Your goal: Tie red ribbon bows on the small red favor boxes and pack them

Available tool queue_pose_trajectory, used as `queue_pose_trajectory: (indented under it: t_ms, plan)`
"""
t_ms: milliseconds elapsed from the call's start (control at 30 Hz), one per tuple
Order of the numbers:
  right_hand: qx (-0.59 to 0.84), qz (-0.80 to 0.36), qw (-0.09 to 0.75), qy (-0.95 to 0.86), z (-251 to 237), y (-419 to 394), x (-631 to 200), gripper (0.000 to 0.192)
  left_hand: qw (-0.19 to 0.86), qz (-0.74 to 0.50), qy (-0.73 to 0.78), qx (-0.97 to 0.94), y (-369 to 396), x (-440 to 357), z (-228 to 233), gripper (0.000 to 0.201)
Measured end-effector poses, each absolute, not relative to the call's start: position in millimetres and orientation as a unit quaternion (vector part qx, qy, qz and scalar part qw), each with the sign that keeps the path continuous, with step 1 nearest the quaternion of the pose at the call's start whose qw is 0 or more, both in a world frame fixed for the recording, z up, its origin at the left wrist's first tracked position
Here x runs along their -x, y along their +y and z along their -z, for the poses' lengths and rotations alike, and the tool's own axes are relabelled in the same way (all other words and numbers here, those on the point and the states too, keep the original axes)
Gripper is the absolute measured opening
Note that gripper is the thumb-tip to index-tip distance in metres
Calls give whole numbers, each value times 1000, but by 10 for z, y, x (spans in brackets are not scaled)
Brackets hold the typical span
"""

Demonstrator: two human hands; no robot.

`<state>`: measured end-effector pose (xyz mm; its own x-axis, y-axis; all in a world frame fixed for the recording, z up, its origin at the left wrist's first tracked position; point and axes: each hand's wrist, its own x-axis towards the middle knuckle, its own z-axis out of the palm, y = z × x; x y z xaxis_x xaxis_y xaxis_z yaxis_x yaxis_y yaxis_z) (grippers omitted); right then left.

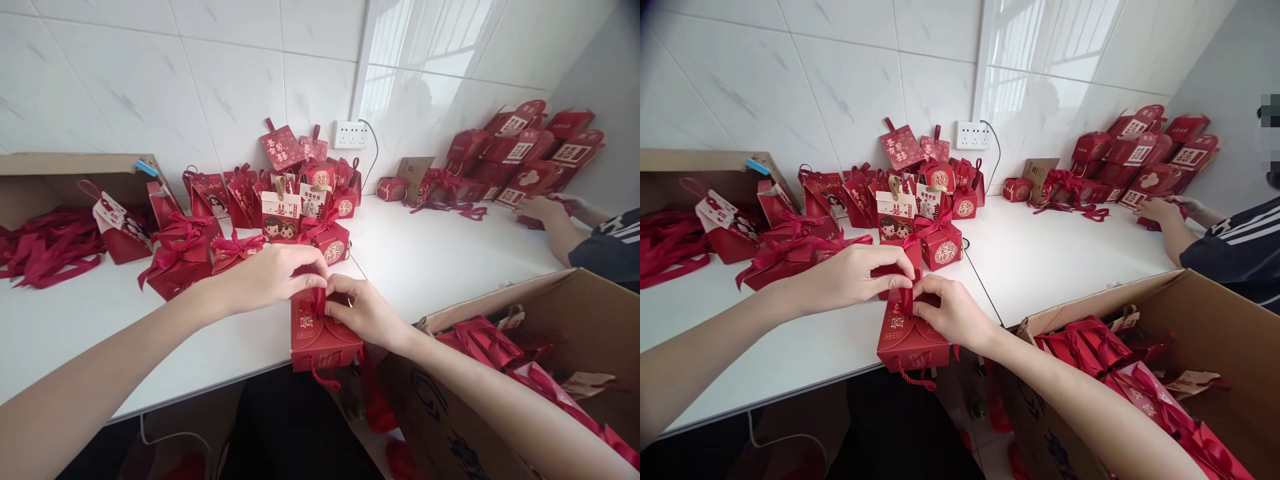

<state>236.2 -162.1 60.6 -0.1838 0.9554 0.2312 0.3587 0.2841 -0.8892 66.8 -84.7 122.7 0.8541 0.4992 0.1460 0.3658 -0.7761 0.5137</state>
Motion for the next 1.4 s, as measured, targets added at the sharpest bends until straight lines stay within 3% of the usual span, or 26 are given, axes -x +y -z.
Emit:
queue_pose_trajectory:
  t_ms: [167, 267, 467, 667, 867, 1033, 1400]
  plan:
    - [477, -392, 457, -640, -555, -1615, -2345, 6, 268, -157, 287, -906, -759, -671, -987, 20]
    - [467, -391, 500, -616, -511, -1603, -2344, 16, 258, -166, 269, -913, -792, -639, -814, 13]
    - [471, -364, 502, -627, -498, -1617, -2338, 11, 275, -198, 272, -901, -1048, -545, -669, 16]
    - [477, -346, 503, -633, -505, -1612, -2358, 9, 384, -253, 336, -822, -1207, -603, -602, 24]
    - [455, -359, 481, -657, -501, -1588, -2424, 6, 583, -295, 317, -688, -1207, -718, -481, 22]
    - [474, -281, 457, -699, -481, -1592, -2431, 6, 620, -330, 312, -639, -1197, -761, -444, 28]
    - [468, 45, 397, -788, -587, -1856, -2412, 6, 642, -324, 295, -630, -1177, -705, -455, 26]
